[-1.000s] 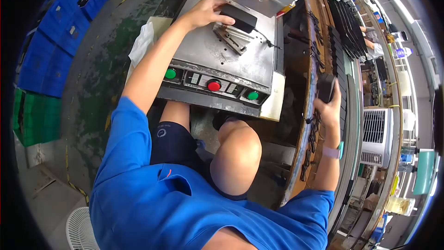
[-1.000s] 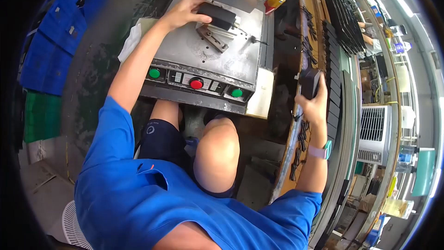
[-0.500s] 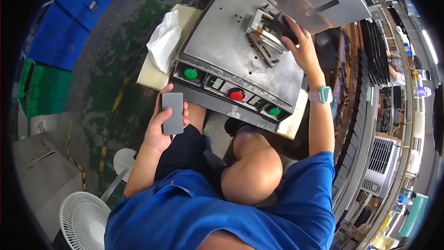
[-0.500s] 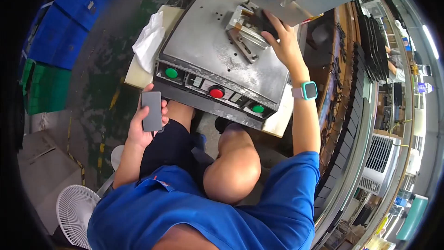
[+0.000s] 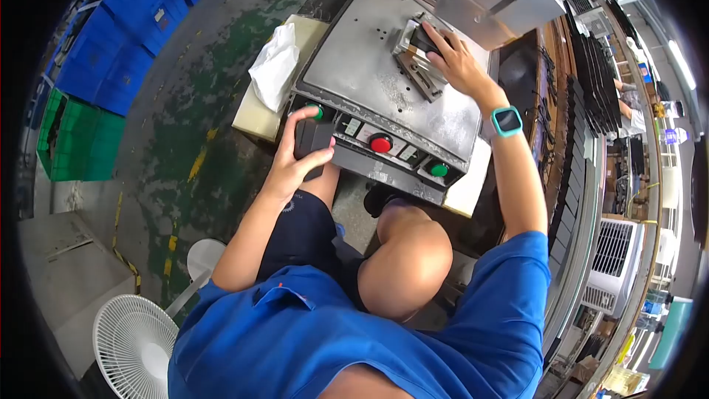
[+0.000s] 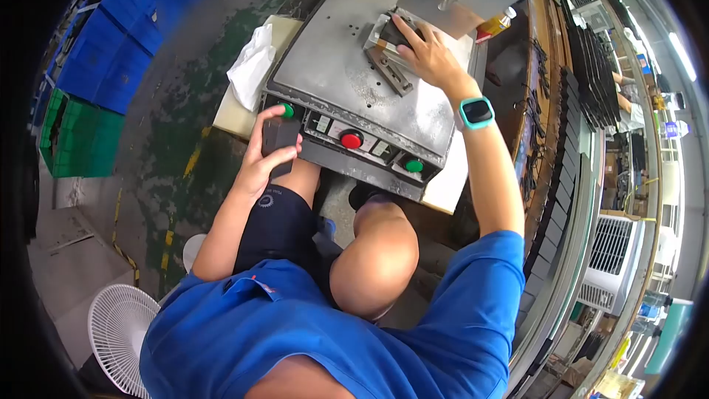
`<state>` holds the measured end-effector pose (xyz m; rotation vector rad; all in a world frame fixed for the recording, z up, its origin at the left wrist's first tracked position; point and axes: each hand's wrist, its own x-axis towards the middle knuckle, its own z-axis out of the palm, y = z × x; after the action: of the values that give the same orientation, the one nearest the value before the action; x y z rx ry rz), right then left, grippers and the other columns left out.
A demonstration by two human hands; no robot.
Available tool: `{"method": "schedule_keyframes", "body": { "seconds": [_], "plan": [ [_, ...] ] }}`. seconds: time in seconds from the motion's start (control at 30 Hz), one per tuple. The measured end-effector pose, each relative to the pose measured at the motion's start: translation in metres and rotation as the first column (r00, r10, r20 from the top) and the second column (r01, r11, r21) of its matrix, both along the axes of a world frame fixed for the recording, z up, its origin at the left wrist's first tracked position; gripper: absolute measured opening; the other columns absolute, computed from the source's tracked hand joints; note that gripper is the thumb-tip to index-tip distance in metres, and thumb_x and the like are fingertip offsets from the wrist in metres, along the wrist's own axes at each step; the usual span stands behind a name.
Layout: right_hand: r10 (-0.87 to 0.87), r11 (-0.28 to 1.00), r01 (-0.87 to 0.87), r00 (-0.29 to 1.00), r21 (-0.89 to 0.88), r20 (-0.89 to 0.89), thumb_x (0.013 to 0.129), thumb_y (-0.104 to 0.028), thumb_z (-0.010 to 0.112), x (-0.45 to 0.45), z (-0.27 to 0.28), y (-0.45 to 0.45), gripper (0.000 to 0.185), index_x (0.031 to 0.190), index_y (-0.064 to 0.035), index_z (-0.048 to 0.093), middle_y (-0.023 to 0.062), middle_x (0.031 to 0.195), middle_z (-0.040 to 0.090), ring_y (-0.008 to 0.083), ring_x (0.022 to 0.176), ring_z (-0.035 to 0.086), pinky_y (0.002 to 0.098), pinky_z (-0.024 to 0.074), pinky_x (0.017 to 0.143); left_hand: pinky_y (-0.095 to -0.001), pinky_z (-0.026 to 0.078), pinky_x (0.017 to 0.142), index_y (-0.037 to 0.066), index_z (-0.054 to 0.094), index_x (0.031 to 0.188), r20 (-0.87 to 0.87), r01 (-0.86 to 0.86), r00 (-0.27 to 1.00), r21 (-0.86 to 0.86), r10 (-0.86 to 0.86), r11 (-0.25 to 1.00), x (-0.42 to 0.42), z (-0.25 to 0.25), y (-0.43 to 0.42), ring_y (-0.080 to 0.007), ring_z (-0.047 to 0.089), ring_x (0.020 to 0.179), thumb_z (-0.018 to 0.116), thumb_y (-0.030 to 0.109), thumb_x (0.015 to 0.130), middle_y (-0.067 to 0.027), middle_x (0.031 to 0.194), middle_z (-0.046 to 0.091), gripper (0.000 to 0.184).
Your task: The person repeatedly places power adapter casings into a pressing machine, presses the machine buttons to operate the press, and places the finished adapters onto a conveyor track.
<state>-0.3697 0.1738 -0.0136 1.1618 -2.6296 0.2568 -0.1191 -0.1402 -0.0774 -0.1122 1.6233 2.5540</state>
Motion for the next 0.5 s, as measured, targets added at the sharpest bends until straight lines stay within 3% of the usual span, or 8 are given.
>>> {"method": "schedule_keyframes", "body": {
  "seconds": [0.03, 0.13, 0.2, 0.27, 0.33, 0.43, 0.47, 0.5],
  "plan": [
    [-0.086, 0.989, 0.07, 0.989, 0.132, 0.122, 0.105, -0.04, 0.053, 0.004, 0.013, -0.001, 0.065, 0.163, -0.0258, 0.026, 0.0267, 0.151, 0.041, 0.047, 0.136, 0.044, 0.0487, 0.0402, 0.112, -0.03, 0.052, 0.09, 0.014, 0.042, 0.144, -0.039, -0.057, 0.998, -0.025, 0.056, 0.998, -0.005, -0.004, 0.005, -0.014, 0.063, 0.099, 0.074, -0.001, 0.084, -0.0073, 0.107, 0.064, 0.07],
    [-0.237, 0.928, 0.209, 0.97, 0.308, 0.056, 0.099, -0.043, 0.063, 0.038, 0.034, 0.003, 0.077, 0.163, -0.0263, 0.023, 0.0294, 0.159, 0.031, 0.0482, 0.144, 0.035, 0.05, 0.0371, 0.116, -0.0307, 0.053, 0.088, 0.014, 0.041, 0.145, -0.196, -0.181, 0.971, -0.231, 0.136, 0.956, -0.021, -0.015, 0.009, -0.014, 0.064, 0.096, 0.074, -0.002, 0.082, -0.0074, 0.104, 0.065, 0.072],
    [-0.345, 0.914, 0.233, 0.877, 0.331, 0.334, 0.071, -0.053, 0.088, 0.089, 0.058, 0.014, 0.123, 0.165, -0.025, 0.013, 0.0312, 0.163, 0.019, 0.0492, 0.149, 0.026, 0.053, 0.0307, 0.12, -0.034, 0.053, 0.087, 0.014, 0.043, 0.144, -0.297, -0.252, 0.945, -0.383, 0.14, 0.889, -0.028, -0.018, 0.004, -0.0181, 0.065, 0.091, 0.074, -0.003, 0.08, -0.0082, 0.102, 0.065, 0.073],
    [-0.454, 0.856, 0.204, 0.735, 0.475, 0.503, 0.055, -0.06, 0.093, 0.135, 0.05, 0.032, 0.143, 0.165, -0.0231, 0.011, 0.0307, 0.165, 0.014, 0.0498, 0.151, 0.02, 0.0581, 0.0269, 0.121, -0.0357, 0.053, 0.087, 0.014, 0.043, 0.143, -0.416, -0.331, 0.904, -0.527, 0.102, 0.783, -0.035, -0.024, -0.001, -0.0206, 0.065, 0.09, 0.073, -0.004, 0.079, -0.0083, 0.102, 0.065, 0.073],
    [-0.535, 0.774, 0.362, 0.813, 0.519, 0.231, 0.054, -0.04, 0.098, 0.177, 0.012, 0.028, 0.14, 0.165, -0.0226, 0.014, 0.0249, 0.166, 0.018, 0.043, 0.154, 0.021, 0.0683, 0.0267, 0.116, -0.037, 0.053, 0.087, 0.013, 0.045, 0.141, -0.416, -0.321, 0.904, -0.509, 0.098, 0.799, -0.038, -0.032, -0.001, -0.0224, 0.066, 0.092, 0.071, -0.004, 0.078, -0.0085, 0.101, 0.066, 0.071],
    [-0.517, 0.777, 0.455, 0.855, 0.435, 0.03, 0.063, -0.029, 0.094, 0.212, -0.004, 0.037, 0.123, 0.162, -0.0172, 0.023, 0.0215, 0.164, 0.025, 0.0379, 0.153, 0.024, 0.0661, 0.0282, 0.115, -0.0339, 0.054, 0.087, 0.011, 0.047, 0.138, -0.352, -0.216, 0.935, -0.489, 0.036, 0.845, -0.042, -0.017, 0.002, -0.0197, 0.067, 0.095, 0.068, -0.008, 0.075, -0.0087, 0.104, 0.066, 0.07],
    [-0.519, 0.802, 0.457, 0.852, 0.384, 0.068, 0.067, -0.03, 0.092, 0.224, 0.007, 0.033, 0.116, 0.16, -0.0106, 0.027, 0.0215, 0.163, 0.026, 0.0398, 0.151, 0.028, 0.0595, 0.0302, 0.118, -0.0323, 0.055, 0.087, 0.01, 0.047, 0.138, -0.336, -0.126, 0.942, -0.339, 0.005, 0.932, -0.042, -0.009, 0.009, -0.0181, 0.067, 0.097, 0.067, -0.01, 0.074, -0.009, 0.106, 0.066, 0.07],
    [-0.412, 0.911, 0.4, 0.877, 0.099, 0.247, 0.069, -0.035, 0.091, 0.231, 0.018, 0.023, 0.111, 0.158, -0.0073, 0.03, 0.0235, 0.16, 0.031, 0.0394, 0.149, 0.032, 0.0545, 0.0318, 0.118, -0.0321, 0.055, 0.088, 0.011, 0.047, 0.138, -0.346, -0.046, 0.938, -0.218, -0.033, 0.975, -0.039, 0.015, 0.023, -0.0179, 0.067, 0.098, 0.067, -0.01, 0.075, -0.0095, 0.107, 0.066, 0.069]
  ]
}}
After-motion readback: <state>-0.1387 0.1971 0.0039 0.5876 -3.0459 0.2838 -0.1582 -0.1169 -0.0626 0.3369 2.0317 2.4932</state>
